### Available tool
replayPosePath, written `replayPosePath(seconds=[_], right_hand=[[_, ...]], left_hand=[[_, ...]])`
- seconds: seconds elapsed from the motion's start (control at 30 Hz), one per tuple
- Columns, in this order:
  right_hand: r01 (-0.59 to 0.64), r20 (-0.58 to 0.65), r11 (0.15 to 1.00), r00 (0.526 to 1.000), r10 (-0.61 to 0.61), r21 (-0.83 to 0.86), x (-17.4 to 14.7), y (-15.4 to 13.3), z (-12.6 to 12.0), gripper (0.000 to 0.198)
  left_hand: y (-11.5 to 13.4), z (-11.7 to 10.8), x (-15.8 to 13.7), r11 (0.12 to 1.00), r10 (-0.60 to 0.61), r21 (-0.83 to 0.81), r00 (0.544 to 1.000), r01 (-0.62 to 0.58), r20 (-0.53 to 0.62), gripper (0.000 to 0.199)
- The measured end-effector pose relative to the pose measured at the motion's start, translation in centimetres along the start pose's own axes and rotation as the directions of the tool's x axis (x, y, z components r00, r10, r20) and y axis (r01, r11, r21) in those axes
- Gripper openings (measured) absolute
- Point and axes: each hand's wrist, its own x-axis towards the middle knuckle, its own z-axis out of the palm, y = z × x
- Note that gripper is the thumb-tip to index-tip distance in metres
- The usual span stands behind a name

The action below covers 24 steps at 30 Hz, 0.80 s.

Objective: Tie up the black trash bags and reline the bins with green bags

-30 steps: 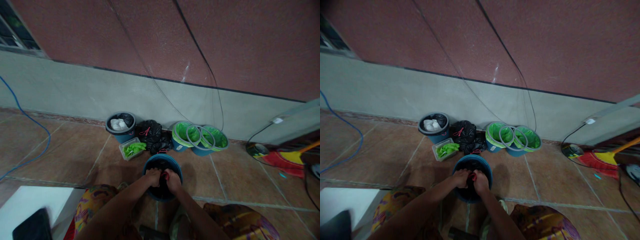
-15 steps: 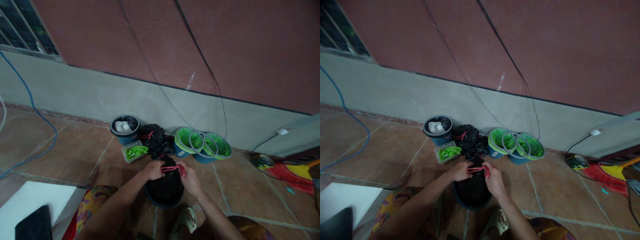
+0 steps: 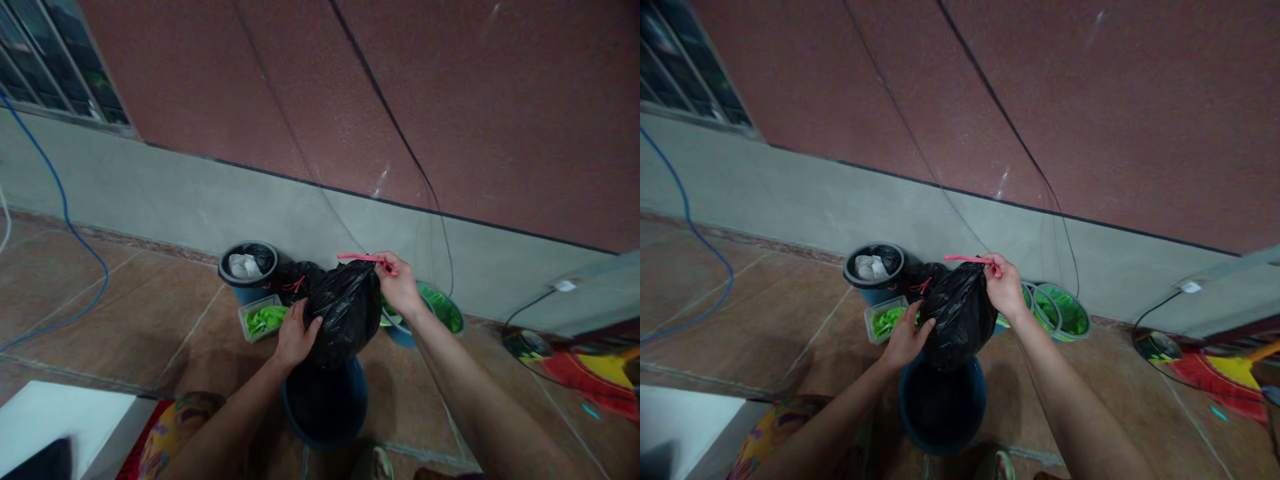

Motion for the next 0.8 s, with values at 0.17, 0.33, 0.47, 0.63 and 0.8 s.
replayPosePath(seconds=[0.17,0.33,0.47,0.63,0.8], right_hand=[[-0.012,-0.040,0.999,0.999,0.010,-0.038,5.5,3.8,1.8,0.020],[-0.148,-0.110,0.974,0.985,0.130,-0.174,9.2,8.8,4.1,0.024],[-0.240,-0.106,0.886,0.971,0.216,-0.396,9.4,13.1,7.1,0.030],[-0.229,0.224,0.772,0.874,0.431,-0.593,4.4,18.0,12.4,0.044],[-0.250,0.290,0.704,0.782,0.552,-0.665,-0.1,22.1,16.0,0.086]], left_hand=[[-0.9,0.7,0.3,0.988,-0.152,-0.006,0.987,0.153,0.047,0.052],[-0.6,0.8,0.1,0.977,-0.211,-0.013,0.969,0.214,0.127,0.052],[-0.4,0.4,0.0,0.975,-0.219,-0.004,0.961,0.222,0.168,0.047],[-0.6,0.6,0.1,0.967,-0.253,0.025,0.941,0.254,0.224,0.044],[-0.1,1.1,-0.5,0.940,-0.340,0.063,0.897,0.337,0.283,0.045]])
